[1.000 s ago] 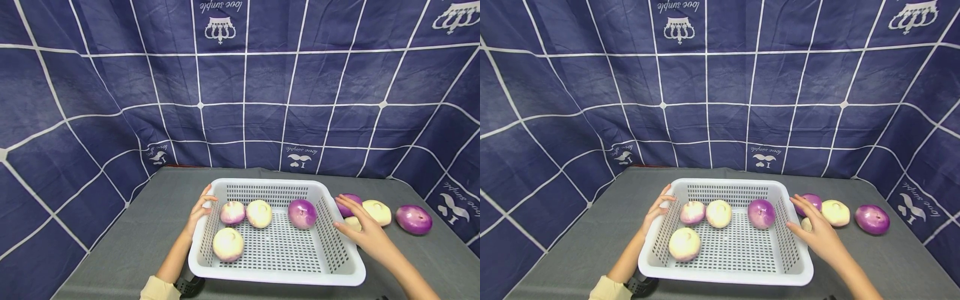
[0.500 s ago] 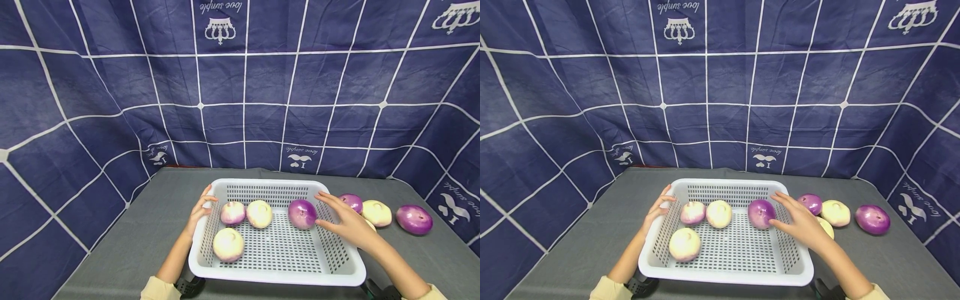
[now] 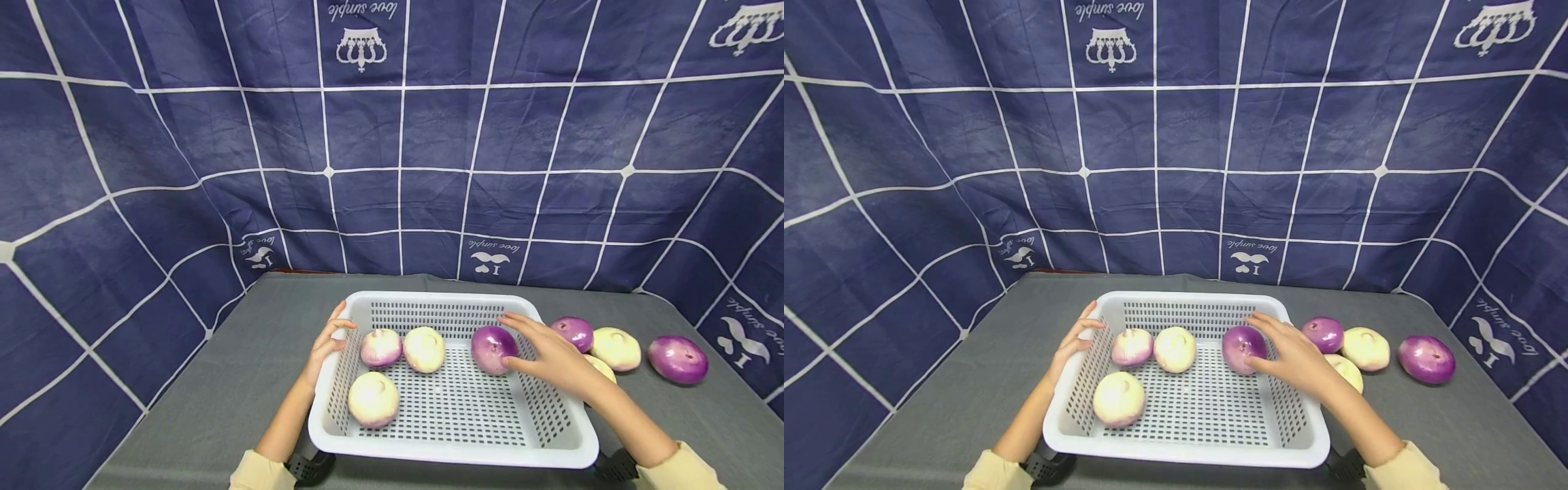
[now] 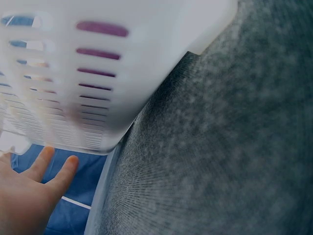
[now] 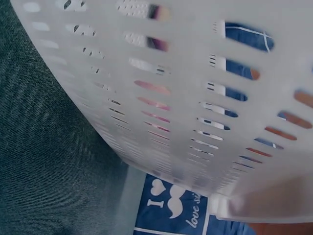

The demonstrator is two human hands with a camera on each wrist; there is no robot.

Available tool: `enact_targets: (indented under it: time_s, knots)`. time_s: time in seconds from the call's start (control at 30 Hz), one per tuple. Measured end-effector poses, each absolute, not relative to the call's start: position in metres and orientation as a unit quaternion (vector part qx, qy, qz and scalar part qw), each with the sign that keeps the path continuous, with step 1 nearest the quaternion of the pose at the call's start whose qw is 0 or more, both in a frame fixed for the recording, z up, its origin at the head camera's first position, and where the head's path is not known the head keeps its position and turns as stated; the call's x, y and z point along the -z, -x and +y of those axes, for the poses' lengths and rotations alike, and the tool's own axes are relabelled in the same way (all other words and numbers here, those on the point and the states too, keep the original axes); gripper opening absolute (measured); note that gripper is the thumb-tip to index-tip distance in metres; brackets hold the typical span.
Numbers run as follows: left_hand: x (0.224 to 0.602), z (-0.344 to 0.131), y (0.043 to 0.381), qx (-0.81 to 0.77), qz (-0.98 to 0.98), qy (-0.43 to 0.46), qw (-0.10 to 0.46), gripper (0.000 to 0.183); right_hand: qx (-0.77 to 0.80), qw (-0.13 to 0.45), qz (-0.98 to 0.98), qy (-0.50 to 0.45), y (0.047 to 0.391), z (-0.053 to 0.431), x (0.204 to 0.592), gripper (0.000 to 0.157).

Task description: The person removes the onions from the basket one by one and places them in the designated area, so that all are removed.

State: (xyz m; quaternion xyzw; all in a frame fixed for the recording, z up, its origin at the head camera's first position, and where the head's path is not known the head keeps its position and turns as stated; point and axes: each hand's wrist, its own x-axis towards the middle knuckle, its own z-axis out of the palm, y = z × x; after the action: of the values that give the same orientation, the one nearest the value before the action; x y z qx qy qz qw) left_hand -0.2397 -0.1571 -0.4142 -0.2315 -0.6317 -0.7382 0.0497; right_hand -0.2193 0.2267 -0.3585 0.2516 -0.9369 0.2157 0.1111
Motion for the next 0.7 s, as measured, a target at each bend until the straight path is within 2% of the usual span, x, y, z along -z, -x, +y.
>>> enact_targets:
  time_s: [0.47,0.7]
  knots:
    - [0.417,-0.156,0.240,0.741,-0.628,0.233,0.048,0.042,-0.215,0.077,-0.941,-0.251,0.229,0.218,0.354,0.066]
    - [0.420,-0.157,0.243,0.733,-0.638,0.232,0.051,0.049,-0.230,0.056,-0.931,-0.276,0.235,0.211,0.355,0.063]
